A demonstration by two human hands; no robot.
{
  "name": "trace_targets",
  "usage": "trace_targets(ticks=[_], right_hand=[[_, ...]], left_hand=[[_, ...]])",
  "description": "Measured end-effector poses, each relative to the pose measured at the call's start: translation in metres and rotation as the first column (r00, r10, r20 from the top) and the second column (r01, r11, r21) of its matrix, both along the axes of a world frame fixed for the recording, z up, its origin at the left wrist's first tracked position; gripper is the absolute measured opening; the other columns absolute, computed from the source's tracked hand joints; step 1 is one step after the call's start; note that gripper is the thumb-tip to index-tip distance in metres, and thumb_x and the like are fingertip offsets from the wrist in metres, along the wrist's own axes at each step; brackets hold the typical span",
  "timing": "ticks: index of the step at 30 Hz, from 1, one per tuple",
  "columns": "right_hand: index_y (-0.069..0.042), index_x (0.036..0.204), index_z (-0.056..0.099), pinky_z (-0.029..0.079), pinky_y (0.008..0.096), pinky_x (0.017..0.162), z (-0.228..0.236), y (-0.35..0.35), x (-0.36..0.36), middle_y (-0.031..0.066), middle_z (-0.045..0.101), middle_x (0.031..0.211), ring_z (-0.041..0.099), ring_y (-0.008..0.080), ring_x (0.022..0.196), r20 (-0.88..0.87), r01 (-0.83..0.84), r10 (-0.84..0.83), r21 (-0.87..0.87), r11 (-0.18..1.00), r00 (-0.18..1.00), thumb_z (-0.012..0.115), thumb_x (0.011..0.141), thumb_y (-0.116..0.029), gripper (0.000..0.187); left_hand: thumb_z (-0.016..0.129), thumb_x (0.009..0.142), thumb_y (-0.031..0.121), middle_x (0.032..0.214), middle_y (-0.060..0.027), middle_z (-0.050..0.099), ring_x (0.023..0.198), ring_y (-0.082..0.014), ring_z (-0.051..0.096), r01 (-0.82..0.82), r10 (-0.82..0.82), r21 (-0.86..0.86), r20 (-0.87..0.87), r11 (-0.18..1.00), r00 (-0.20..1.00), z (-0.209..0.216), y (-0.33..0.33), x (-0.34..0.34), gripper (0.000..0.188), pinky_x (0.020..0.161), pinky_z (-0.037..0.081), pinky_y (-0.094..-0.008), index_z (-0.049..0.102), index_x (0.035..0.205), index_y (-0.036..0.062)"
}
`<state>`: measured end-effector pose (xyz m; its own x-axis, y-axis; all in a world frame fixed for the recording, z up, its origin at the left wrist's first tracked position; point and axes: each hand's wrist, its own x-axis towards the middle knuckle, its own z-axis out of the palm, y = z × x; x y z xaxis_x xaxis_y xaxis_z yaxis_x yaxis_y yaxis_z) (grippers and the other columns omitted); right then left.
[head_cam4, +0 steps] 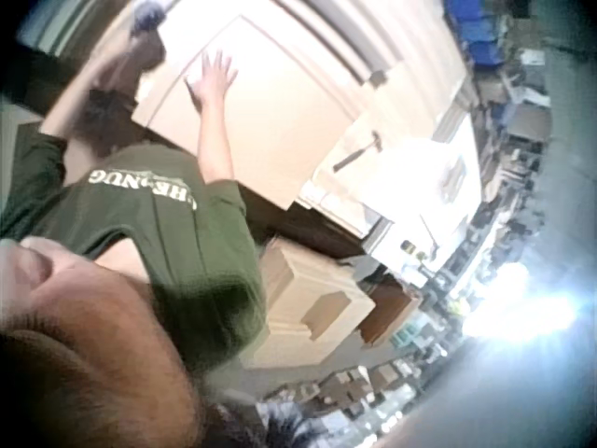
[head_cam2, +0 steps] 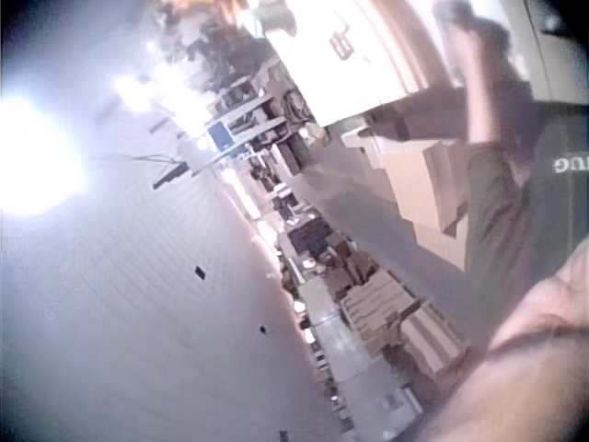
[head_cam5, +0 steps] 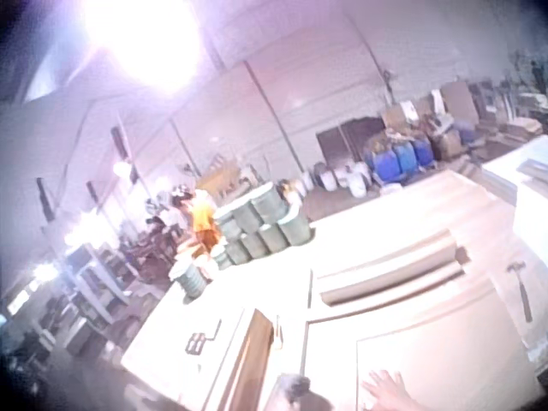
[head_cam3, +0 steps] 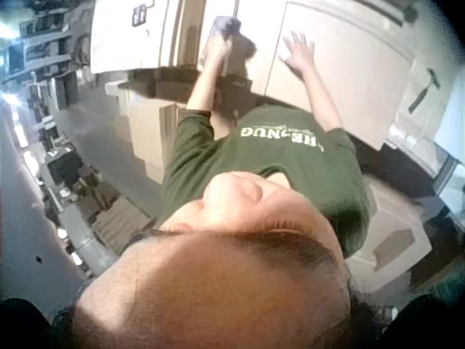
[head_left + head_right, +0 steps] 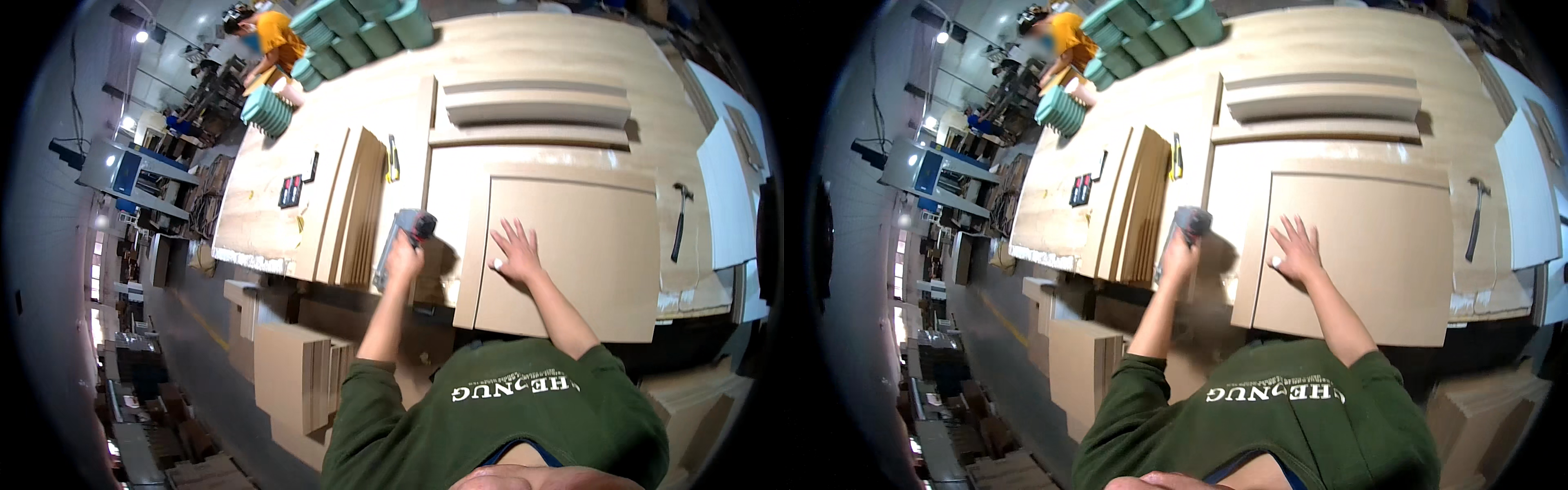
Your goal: The person assembles a wooden door by attaching thin wooden strips to a large rectangular panel. They use a pneumatic nail gun to secure the strips and a hammer to tap them into place. The person flips the door over to work on different sides and stacks the finished product.
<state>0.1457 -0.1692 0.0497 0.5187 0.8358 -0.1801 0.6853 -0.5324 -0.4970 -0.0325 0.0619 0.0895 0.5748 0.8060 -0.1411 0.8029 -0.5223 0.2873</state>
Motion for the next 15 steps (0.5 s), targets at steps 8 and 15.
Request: trace_targets(ticks=[8, 15], right_hand=[[-0.02, 0.144, 0.04, 0.008, 0.055, 0.116, 0.015, -0.131, 0.031, 0.0103, 0.021, 0.156, 0.013, 0.0316, 0.145, 0.11, 0.405, -0.393, -0.132, 0.905, 0.913, 0.068, 0.08, -0.043, 0.074], [-0.019, 0.145, 0.036, 0.012, 0.0552, 0.115, -0.018, -0.242, 0.038, 0.009, 0.021, 0.156, 0.015, 0.0319, 0.144, 0.289, 0.734, -0.69, -0.077, 0.675, 0.664, 0.066, 0.083, -0.04, 0.072]], left_hand=[[0.073, 0.077, 0.037, 0.11, -0.0188, 0.06, 0.098, -0.0359, 0.059, -0.114, 0.065, 0.336, 0.151, 0.935, 0.986, 0.058, 0.069, -0.036, 0.045, 0.084, 0.049, -0.0459, 0.063, 0.107, 0.0049], [0.057, 0.087, 0.052, 0.115, -0.0277, 0.06, 0.108, -0.0411, 0.057, -0.36, 0.317, 0.473, 0.172, 0.804, 0.933, 0.017, 0.182, -0.127, 0.06, 0.092, 0.045, -0.049, 0.062, 0.11, -0.0029]])
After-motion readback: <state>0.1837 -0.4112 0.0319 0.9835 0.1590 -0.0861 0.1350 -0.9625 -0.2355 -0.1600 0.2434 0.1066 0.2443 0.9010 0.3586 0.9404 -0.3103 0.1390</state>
